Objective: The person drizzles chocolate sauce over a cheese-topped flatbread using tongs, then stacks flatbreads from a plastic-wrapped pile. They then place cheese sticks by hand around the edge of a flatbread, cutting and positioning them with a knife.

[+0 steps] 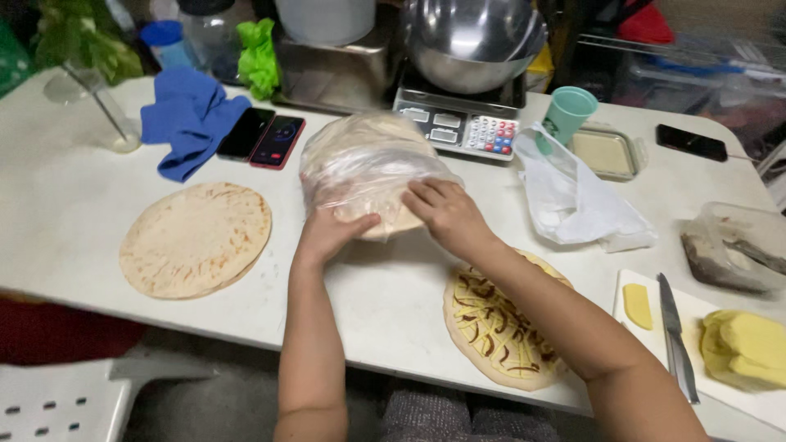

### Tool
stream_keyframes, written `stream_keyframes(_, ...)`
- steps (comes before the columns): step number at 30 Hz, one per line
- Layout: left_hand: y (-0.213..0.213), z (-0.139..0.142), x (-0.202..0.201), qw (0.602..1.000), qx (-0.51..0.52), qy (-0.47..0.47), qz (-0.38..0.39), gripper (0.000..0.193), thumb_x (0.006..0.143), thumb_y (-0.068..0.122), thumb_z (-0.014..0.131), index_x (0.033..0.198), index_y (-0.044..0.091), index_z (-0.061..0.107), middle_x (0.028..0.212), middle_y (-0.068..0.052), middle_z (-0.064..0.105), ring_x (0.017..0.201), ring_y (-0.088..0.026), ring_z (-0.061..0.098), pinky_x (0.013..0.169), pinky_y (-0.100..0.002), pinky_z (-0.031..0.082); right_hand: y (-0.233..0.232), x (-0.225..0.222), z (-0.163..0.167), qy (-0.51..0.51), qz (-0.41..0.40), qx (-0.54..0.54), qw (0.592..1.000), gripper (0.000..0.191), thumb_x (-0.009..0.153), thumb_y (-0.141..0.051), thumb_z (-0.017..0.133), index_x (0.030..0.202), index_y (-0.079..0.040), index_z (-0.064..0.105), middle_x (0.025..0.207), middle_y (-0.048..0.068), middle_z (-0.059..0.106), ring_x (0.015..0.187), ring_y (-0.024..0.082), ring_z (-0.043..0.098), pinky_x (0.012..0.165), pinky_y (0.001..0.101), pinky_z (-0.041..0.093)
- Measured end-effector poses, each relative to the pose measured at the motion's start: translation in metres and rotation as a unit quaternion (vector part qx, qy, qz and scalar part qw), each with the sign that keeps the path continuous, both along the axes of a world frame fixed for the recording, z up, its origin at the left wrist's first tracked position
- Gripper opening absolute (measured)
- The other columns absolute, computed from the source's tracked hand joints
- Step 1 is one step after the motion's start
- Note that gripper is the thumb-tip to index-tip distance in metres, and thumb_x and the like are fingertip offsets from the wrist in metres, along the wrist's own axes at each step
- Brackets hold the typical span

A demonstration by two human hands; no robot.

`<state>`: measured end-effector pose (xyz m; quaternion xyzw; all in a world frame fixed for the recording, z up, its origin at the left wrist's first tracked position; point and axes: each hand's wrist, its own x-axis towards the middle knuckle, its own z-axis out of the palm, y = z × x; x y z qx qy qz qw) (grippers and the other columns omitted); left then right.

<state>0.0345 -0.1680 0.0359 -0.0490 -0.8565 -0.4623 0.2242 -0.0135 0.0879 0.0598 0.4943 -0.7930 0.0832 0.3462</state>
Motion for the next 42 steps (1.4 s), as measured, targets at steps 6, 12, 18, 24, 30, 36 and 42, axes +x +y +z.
stream_keyframes(6,0.039,0.032,-0.019,0.966,-0.210,-0.114,0.097,0.039,0.094,0.034,0.063,0.118,0.004,0.071,0.113,-0.023,0.072,0.106,-0.039,0.069,0.096,-0.048,0.052,0.009,0.003,0.003,-0.003,0.058,-0.001,0.998,0.040,0.089,-0.007,0.060,0.128,-0.004,0.066,0.132,0.015,0.067,0.124,0.033,0.061,0.109,0.0486,0.045)
stream_keyframes(12,0.014,0.057,-0.057,0.947,-0.289,-0.030,0.135,0.028,0.102,0.017,0.050,0.114,0.002,0.070,0.115,-0.022,0.071,0.108,-0.038,0.068,0.095,-0.045,0.053,0.041,0.017,0.024,0.006,0.119,0.006,0.993,0.036,0.091,-0.008,0.063,0.127,-0.009,0.070,0.132,0.010,0.069,0.125,0.028,0.062,0.113,0.0513,0.044)
stream_keyframes(18,0.016,0.075,-0.074,0.901,-0.357,0.053,0.243,0.034,0.090,0.016,0.058,0.115,-0.004,0.067,0.112,-0.024,0.070,0.103,-0.035,0.069,0.084,-0.042,0.056,0.085,0.025,0.022,-0.141,0.203,-0.081,0.966,0.034,0.085,-0.012,0.075,0.120,-0.010,0.075,0.128,0.009,0.072,0.125,0.027,0.064,0.112,0.0470,0.046)
stream_keyframes(24,0.012,0.075,-0.074,0.946,-0.244,-0.135,0.165,0.028,0.097,0.026,0.061,0.115,0.006,0.070,0.122,-0.017,0.071,0.115,-0.034,0.068,0.100,-0.043,0.054,0.153,0.022,-0.013,-0.448,0.109,-0.436,0.773,0.023,0.097,0.003,0.072,0.118,-0.004,0.076,0.119,0.011,0.073,0.113,0.022,0.068,0.105,0.0370,0.057)
stream_keyframes(30,0.037,0.047,-0.063,0.983,0.085,-0.116,0.117,0.049,0.099,0.031,0.057,0.138,0.002,0.056,0.141,-0.023,0.058,0.130,-0.038,0.055,0.108,-0.046,0.044,0.190,0.065,-0.002,-0.560,0.113,-0.660,0.488,0.045,0.090,-0.008,0.070,0.132,-0.001,0.056,0.126,0.012,0.068,0.109,0.019,0.073,0.096,0.0367,0.063)
stream_keyframes(36,0.051,0.004,-0.013,0.982,-0.115,0.098,0.116,0.062,0.103,0.025,0.066,0.147,-0.013,0.047,0.155,-0.038,0.038,0.146,-0.053,0.027,0.121,-0.053,0.024,0.213,0.107,0.018,-0.532,0.085,-0.688,0.486,0.039,0.094,-0.010,0.068,0.130,0.001,0.058,0.126,0.014,0.068,0.096,0.019,0.071,0.079,0.0327,0.054)
stream_keyframes(42,0.116,0.002,0.085,0.959,0.274,0.002,-0.076,0.051,0.101,0.025,0.060,0.145,-0.001,0.055,0.151,-0.021,0.055,0.147,-0.032,0.046,0.120,-0.046,0.038,0.237,0.161,0.010,-0.239,-0.068,-0.543,0.802,0.020,0.096,-0.010,0.068,0.115,-0.004,0.069,0.114,0.013,0.072,0.107,0.025,0.069,0.098,0.0414,0.053)
